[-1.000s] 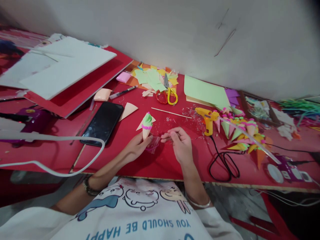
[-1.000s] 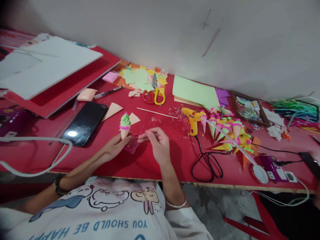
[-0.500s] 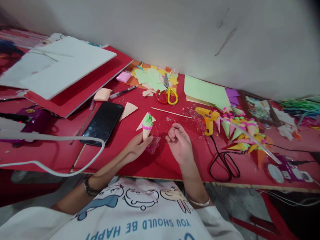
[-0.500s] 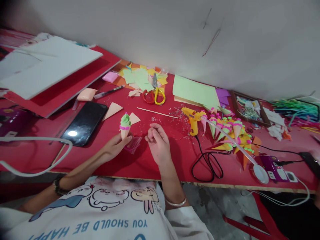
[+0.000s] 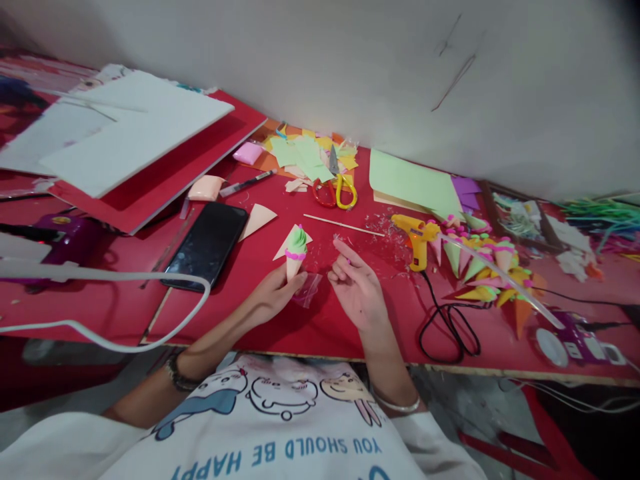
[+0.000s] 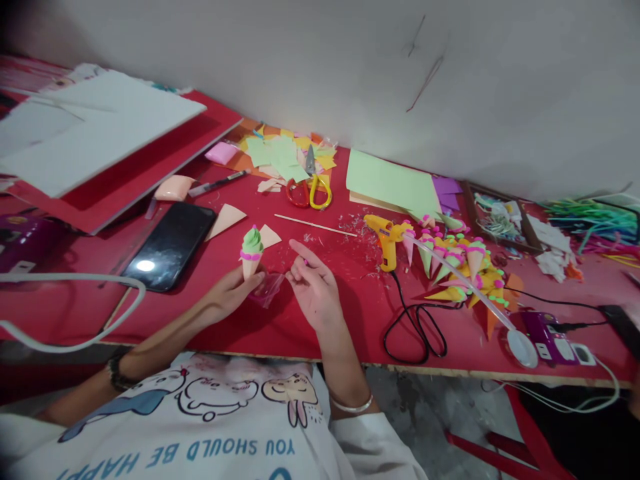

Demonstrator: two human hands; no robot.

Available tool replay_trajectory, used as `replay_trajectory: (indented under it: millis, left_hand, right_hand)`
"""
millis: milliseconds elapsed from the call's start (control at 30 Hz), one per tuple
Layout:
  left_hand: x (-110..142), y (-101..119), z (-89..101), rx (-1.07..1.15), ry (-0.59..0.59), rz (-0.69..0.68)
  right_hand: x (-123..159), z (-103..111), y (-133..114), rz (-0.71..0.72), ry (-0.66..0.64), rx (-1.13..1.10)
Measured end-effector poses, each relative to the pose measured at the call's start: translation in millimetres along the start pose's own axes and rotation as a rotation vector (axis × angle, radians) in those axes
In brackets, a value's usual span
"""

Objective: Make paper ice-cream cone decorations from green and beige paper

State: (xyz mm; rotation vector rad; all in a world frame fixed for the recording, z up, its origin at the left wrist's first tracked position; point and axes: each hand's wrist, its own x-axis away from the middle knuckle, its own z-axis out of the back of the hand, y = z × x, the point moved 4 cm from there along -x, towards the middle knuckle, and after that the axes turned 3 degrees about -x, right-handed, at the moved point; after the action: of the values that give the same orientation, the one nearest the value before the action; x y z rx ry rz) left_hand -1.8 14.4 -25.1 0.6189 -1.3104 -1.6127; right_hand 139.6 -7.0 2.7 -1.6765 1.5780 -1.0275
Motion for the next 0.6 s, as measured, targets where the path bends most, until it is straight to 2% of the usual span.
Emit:
replay_trajectory:
  millis: [133, 333, 467, 600]
  left_hand:
    - [-0.1, 0.3, 0.3, -0.016, -0.009, -0.015]
    - [0.2, 3.0, -0.6, 0.000, -0.020, 0.009]
    - [1.1, 4.9, -0.1, -0.003, -0.014, 0.005]
    - [1.3, 2.9, 0.6, -0.007, -0.012, 0.004]
  right_hand:
    - [0.5, -0.8, -0.5, -0.022, 0.017, -0.073]
    - [-0.3, -0.1, 6.1, -0.097, -0.005, -0.302]
    - [0.3, 1.8, 7.1, -0.124, 0.023, -0.318]
    - [1.6, 2.2, 6.4, -0.092, 0.036, -0.325]
